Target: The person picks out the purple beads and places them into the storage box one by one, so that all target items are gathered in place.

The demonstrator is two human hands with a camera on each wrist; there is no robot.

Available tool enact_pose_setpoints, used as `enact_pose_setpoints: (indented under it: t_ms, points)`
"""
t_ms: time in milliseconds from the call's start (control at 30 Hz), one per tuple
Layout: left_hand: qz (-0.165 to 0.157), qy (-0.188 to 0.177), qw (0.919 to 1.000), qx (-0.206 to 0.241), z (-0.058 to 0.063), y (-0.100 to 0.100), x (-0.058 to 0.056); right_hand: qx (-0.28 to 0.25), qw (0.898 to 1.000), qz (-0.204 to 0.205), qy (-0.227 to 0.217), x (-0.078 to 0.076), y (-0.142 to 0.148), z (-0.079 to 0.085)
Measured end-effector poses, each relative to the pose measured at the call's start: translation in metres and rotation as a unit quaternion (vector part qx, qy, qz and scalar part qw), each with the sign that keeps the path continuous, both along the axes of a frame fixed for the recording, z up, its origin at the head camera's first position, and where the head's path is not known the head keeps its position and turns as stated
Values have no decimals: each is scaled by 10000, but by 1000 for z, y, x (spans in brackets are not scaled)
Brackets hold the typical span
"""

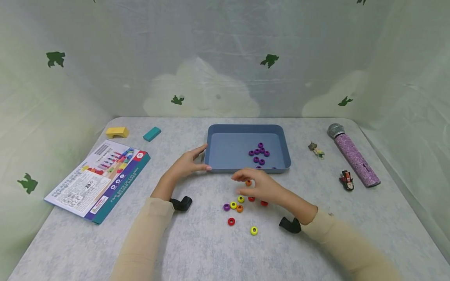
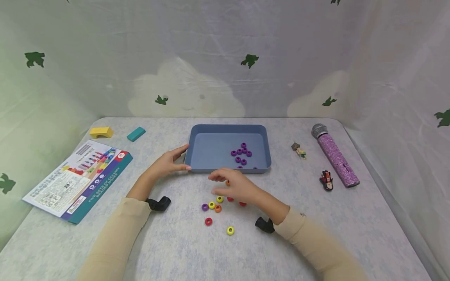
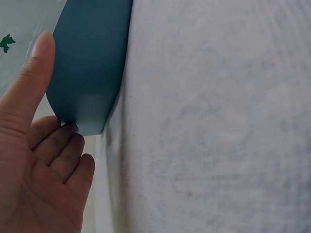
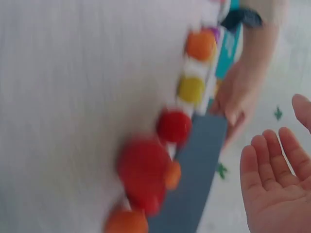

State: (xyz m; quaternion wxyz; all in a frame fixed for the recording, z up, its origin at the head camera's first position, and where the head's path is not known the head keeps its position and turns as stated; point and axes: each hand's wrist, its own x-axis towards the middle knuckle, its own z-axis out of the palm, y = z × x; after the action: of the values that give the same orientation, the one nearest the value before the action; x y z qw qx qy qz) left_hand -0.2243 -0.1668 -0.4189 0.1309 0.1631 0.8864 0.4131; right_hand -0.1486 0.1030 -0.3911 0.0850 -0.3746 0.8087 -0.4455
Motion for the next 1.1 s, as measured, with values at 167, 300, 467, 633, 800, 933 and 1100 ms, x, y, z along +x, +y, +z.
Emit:
enact_pose_setpoints:
  t_ms: [167, 300, 467, 633, 800, 933, 1100]
  points:
    - [10, -9, 10000, 23, -1, 0, 0, 602, 9964, 467, -373, 9, -16, -14]
    - [-13, -10, 10000, 7, 0, 0, 0, 981, 9918, 712, -399, 9, -25, -23]
    - [-10, -57, 10000, 57, 10, 3, 6, 1114, 9895, 914, -122, 9, -33, -31]
    - [-25, -87, 9997, 224, 20, 6, 13, 1196, 9891, 853, 50, 9, -35, -34]
    - [25, -47, 10000, 41, 6, 1, 4, 1104, 9911, 743, -7, 7, -34, -25]
    - [20, -11, 10000, 55, -2, -1, -1, 901, 9944, 536, 133, 0, -28, -9]
    - [-20, -2, 10000, 72, -3, -1, -1, 521, 9975, -104, 459, -23, -7, 2]
